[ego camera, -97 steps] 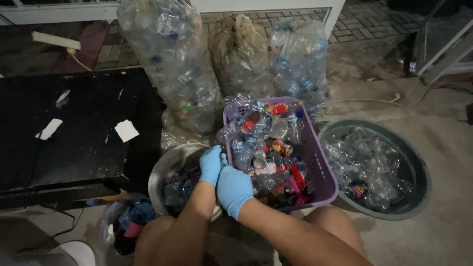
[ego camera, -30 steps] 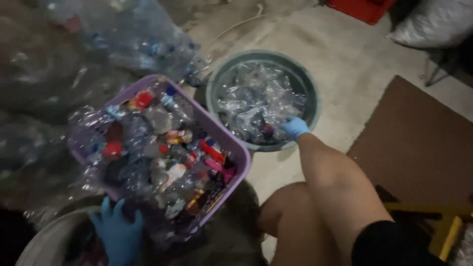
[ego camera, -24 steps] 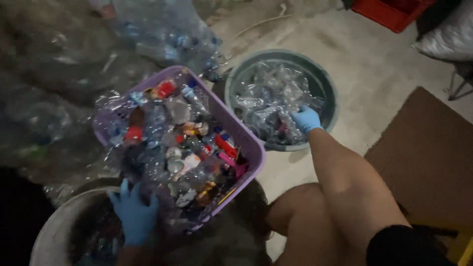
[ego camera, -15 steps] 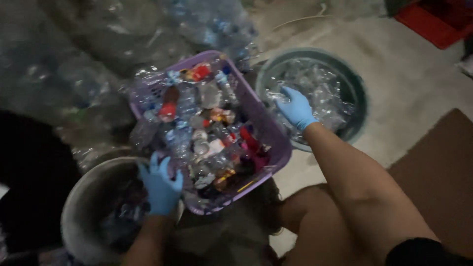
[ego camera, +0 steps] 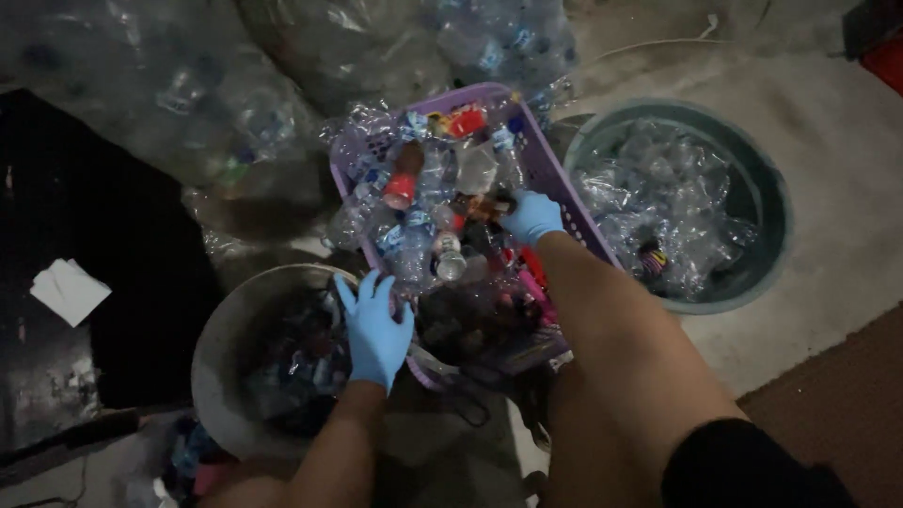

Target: The person sorts plastic bottles from a purple basket, removes labels using scissors, and places the bottles into a white bucket. The person also uses a cloth to wipe bottles before placing them in the bucket.

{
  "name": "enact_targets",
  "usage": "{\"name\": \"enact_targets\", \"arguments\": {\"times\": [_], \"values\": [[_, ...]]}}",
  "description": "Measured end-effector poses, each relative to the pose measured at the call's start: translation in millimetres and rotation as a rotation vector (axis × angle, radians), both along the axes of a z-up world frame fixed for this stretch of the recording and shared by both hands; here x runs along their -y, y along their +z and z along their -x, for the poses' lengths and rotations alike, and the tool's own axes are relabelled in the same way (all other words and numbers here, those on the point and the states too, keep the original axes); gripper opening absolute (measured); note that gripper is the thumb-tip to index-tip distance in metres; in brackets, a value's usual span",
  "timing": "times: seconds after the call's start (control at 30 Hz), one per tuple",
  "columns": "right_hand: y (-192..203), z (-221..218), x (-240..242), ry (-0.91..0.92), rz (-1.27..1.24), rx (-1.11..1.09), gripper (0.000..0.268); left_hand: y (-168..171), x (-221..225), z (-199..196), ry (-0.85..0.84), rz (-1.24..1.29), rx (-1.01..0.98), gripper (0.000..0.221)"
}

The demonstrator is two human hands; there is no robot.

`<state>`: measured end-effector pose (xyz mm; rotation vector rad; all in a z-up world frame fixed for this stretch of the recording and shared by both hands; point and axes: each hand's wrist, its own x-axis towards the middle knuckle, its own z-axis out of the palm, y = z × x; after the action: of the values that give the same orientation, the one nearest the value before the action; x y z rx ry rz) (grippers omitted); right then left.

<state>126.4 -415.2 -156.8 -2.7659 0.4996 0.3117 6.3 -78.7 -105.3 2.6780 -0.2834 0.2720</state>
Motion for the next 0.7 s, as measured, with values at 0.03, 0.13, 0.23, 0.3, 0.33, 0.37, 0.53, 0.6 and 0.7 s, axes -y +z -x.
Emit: {"name": "enact_targets", "arguments": {"times": [0.03,0.13,0.23,0.3,0.33,0.37,0.53,0.6,0.7], "values": [[0,-1,-6,0.006,0.001,-0.005,0.046,10,2,3,0.006,0.001,-0.005,0.050],[-12,-9,-10,-0.004,0.037,-0.126,0.044,26,8,5,0.043,0.092,-0.103,0.045],[-32,-17,-6,0.012,0.048,-0.235,0.054,18,5,4,0.044,0.081,-0.094,0.052],[-20,-16,-11,-0.033,0.008,-0.265,0.052,26,5,4,0.019,0.067,-0.094,0.050],[-12,-13,-17,-0.029,0.009,-0.267,0.052,28,5,6,0.023,0.067,-0.096,0.050],[-3,-11,-22,-0.054,-0.056,-0.250,0.054,31,6,6,0.027,0.067,-0.113,0.050],[41,0,-42,-0.090,-0.033,-0.259,0.038,30,6,5,0.022,0.092,-0.123,0.050],[31,-1,-37,-0.103,-0.060,-0.263,0.042,26,6,4,0.028,0.089,-0.101,0.049],[18,-2,-23,-0.153,-0.277,-0.250,0.047,31,6,4,0.026,0.099,-0.141,0.046]]}}
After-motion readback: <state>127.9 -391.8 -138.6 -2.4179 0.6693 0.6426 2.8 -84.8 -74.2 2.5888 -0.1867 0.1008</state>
